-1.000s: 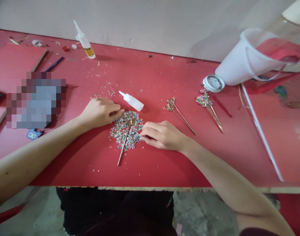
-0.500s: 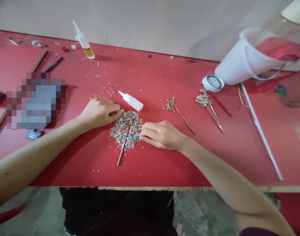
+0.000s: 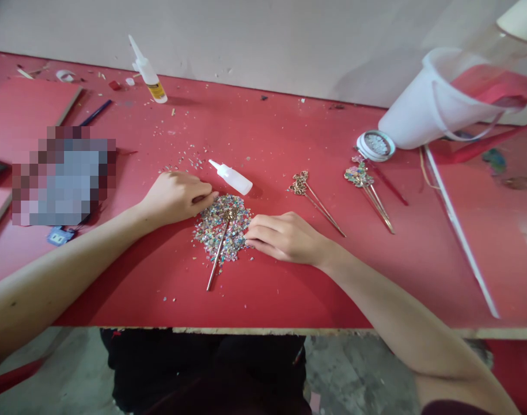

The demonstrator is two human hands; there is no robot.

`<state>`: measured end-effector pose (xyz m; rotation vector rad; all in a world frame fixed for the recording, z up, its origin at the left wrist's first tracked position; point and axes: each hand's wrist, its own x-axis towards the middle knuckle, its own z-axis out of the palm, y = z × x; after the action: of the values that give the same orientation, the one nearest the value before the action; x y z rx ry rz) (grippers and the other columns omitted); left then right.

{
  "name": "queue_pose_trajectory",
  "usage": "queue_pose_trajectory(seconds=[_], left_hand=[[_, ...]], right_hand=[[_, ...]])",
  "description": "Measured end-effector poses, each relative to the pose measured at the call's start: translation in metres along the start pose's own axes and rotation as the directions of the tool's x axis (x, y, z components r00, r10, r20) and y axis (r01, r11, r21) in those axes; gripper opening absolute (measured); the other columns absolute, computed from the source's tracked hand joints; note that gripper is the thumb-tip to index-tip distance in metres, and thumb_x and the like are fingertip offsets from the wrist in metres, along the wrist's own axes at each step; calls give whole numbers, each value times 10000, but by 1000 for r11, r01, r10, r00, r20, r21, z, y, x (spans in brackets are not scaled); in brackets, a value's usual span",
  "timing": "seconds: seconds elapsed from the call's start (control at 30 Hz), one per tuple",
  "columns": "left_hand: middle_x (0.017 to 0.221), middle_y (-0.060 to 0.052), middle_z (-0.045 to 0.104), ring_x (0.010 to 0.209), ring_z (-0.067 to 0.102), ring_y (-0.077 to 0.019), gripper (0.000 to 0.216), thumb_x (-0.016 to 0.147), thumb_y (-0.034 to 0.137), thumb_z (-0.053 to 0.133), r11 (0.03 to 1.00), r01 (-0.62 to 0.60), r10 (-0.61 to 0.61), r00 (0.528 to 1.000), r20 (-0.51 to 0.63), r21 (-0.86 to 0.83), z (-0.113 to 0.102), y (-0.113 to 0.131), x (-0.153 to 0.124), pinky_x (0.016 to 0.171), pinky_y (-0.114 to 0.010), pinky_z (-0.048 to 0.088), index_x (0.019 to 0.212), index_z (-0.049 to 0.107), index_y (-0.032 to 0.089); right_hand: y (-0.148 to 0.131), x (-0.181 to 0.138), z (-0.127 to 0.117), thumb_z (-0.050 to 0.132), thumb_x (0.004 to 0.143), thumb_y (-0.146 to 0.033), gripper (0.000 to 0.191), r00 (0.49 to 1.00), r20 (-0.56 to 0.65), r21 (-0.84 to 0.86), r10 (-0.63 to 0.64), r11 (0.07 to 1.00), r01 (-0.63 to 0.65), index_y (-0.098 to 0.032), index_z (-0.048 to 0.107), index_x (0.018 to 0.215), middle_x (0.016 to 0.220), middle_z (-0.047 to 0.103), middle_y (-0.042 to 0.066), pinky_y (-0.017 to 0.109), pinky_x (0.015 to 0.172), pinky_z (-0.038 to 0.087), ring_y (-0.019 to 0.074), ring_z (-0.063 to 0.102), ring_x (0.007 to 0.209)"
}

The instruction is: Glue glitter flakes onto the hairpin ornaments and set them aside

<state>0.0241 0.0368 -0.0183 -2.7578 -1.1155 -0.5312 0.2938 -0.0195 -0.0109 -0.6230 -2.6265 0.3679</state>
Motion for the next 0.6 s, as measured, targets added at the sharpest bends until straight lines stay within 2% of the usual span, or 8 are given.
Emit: queue_pose_trajectory(seconds=[0.6], left_hand=[[495,2,503,470,427,-106,404,916,322,454,1000,13,-13,1000,28,1,0,0,0,504,-274,227,550,542,177]], right_hand=[[0,1,1,542,945,-216,92,1000,-13,-36,-4,999,3,-172,605,995,918,691,30,211,629,478,106,655,788]])
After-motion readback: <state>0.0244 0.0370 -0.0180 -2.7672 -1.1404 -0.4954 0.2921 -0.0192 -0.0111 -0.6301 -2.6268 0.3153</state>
